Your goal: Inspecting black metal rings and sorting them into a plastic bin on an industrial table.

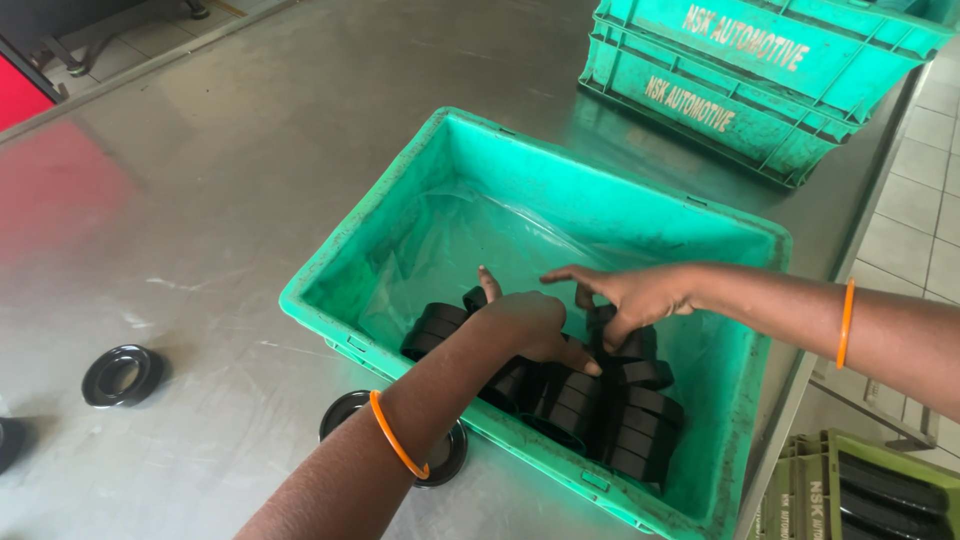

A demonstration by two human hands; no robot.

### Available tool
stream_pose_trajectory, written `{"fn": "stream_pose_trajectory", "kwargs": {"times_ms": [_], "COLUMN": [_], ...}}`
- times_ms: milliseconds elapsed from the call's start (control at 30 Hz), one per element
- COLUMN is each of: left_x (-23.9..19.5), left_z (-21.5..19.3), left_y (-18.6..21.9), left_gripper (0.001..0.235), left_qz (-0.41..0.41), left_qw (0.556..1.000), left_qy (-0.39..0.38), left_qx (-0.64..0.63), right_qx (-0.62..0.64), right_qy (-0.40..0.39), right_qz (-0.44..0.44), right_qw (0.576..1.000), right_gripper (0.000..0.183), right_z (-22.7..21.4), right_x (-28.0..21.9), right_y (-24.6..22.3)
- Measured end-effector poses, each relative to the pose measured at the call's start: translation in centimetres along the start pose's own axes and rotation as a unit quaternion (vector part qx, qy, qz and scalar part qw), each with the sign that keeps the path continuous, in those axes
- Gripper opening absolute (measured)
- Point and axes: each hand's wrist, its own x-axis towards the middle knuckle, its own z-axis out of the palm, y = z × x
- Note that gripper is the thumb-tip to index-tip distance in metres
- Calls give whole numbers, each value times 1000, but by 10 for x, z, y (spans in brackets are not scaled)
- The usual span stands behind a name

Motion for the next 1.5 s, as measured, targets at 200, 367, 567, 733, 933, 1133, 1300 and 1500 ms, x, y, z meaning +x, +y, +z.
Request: {"fn": "stream_pose_trajectory", "kwargs": {"times_ms": [200,367,567,733,933,1133,1300,1500], "left_x": [-2,-10,-3,-19,-68,-204,-215,-198], "left_z": [-2,0,8,8,28,83,153,155], "left_y": [10,14,18,22,6,-18,-53,-83], "left_gripper": [99,103,89,83,50,33,75,94], "left_qz": [-13,-7,6,0,93,-40,-70,-83], "left_qw": [999,1000,1000,1000,938,829,851,898], "left_qy": [-30,-20,12,13,333,548,517,421], "left_qx": [3,-7,-12,9,-13,-109,-57,98], "right_qx": [-52,11,-145,-414,-432,-411,-476,-476], "right_qy": [-107,-121,-155,-87,26,16,63,73], "right_qz": [12,71,47,47,-64,36,-9,-19], "right_qw": [993,990,976,905,899,911,877,876], "right_gripper": [112,110,71,82,97,97,90,92], "right_z": [2,1,6,38,58,72,88,90], "right_x": [7,1,-25,-57,-47,-75,-74,-77], "right_y": [23,34,20,-8,26,-30,-28,-24]}}
